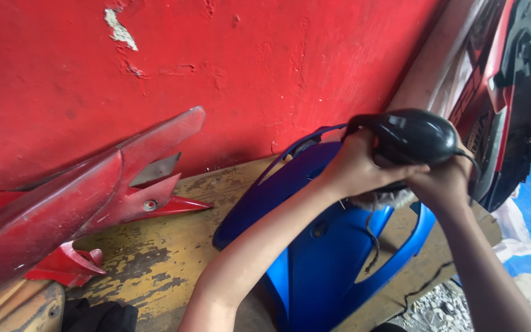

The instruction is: The person uses a handheld electric polisher with a buffing pad to polish the surface of a blue motorcycle fairing. The person moves the tool across the curved surfaces and edges of the fairing, which rests on a wooden workbench.

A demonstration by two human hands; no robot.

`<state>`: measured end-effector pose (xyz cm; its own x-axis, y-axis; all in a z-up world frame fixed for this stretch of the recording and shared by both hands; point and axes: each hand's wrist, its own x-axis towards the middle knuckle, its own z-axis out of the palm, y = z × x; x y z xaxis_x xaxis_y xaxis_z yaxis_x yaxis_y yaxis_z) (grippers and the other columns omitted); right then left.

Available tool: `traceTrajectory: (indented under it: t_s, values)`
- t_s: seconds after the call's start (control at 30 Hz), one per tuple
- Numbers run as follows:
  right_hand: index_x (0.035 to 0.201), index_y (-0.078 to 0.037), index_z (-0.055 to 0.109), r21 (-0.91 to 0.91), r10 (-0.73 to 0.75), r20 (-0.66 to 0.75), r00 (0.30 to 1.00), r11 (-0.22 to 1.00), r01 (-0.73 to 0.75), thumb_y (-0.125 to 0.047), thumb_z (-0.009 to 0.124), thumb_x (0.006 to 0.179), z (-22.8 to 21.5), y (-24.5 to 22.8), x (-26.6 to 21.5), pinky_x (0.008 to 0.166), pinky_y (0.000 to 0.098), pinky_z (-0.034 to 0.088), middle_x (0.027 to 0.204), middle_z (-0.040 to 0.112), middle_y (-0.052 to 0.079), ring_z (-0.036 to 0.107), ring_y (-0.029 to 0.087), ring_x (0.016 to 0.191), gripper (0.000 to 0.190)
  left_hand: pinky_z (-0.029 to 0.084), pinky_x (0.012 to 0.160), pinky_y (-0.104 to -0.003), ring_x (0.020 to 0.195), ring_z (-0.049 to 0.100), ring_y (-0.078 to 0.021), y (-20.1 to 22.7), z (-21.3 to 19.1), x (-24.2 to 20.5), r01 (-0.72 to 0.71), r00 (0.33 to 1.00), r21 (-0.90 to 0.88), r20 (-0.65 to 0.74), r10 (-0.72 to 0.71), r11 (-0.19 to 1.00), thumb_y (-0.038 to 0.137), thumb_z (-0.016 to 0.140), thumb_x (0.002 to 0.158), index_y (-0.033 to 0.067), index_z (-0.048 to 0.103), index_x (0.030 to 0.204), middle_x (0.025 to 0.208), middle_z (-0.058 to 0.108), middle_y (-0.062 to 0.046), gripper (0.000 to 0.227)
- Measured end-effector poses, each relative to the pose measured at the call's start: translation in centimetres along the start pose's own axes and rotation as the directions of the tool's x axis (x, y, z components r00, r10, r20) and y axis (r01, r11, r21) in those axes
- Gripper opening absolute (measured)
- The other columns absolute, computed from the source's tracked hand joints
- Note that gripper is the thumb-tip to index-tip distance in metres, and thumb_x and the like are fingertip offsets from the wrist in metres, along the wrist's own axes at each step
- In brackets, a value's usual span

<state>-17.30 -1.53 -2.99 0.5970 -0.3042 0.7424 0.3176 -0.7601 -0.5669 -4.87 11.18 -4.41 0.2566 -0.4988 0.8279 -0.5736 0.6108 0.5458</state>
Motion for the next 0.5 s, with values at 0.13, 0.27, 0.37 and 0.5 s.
traceTrajectory:
  t_s: [0.13,0.27,0.37,0.5]
  values:
    - [0.131,-0.001,0.059,-0.014,-0.036,-0.036,0.999,0.999,0.035,-0.015,0.087,0.082,2.1,-1.5,0.3,0.098,0.0295,0.060,0.119,0.073,0.009,0.072,0.014,0.108,0.059,0.065,0.092,-0.032,0.101,0.079,-0.0174,0.3,-1.5,-0.9,0.029,0.998,0.069,-0.050,-0.025,0.997,0.040,0.089,0.080,0.0053,0.069,0.114,0.106,0.078,-0.007,0.052]
    - [0.130,-0.001,0.059,0.067,-0.071,0.010,0.997,0.995,0.070,-0.021,0.092,0.075,2.8,-2.1,-1.9,0.096,0.0283,0.057,0.116,0.072,0.009,0.069,0.014,0.105,0.067,0.065,0.092,-0.031,0.099,0.080,-0.0164,3.0,-2.8,-4.4,0.034,0.999,-0.021,0.038,-0.033,0.999,0.034,0.088,0.090,0.0050,0.076,0.110,0.105,0.081,-0.008,0.037]
    - [0.128,-0.001,0.061,-0.079,-0.205,0.074,0.976,0.974,0.211,-0.024,0.092,0.071,1.9,-2.5,-4.4,0.102,0.0307,0.054,0.114,0.074,0.010,0.070,0.016,0.106,0.069,0.062,0.101,-0.030,0.108,0.076,-0.0157,5.6,-2.2,-5.6,0.069,0.996,-0.030,0.053,-0.068,0.997,0.035,0.089,0.086,0.0054,0.069,0.120,0.116,0.077,-0.008,0.049]
    - [0.124,-0.001,0.062,-0.217,-0.055,0.040,0.998,0.974,0.062,-0.029,0.094,0.069,-0.1,-3.5,-5.4,0.096,0.0277,0.056,0.112,0.073,0.009,0.071,0.014,0.103,0.069,0.057,0.103,-0.033,0.109,0.070,-0.0169,4.8,0.4,-4.8,0.039,0.999,0.017,0.021,-0.039,0.999,0.034,0.089,0.080,0.0035,0.059,0.126,0.115,0.070,-0.009,0.063]
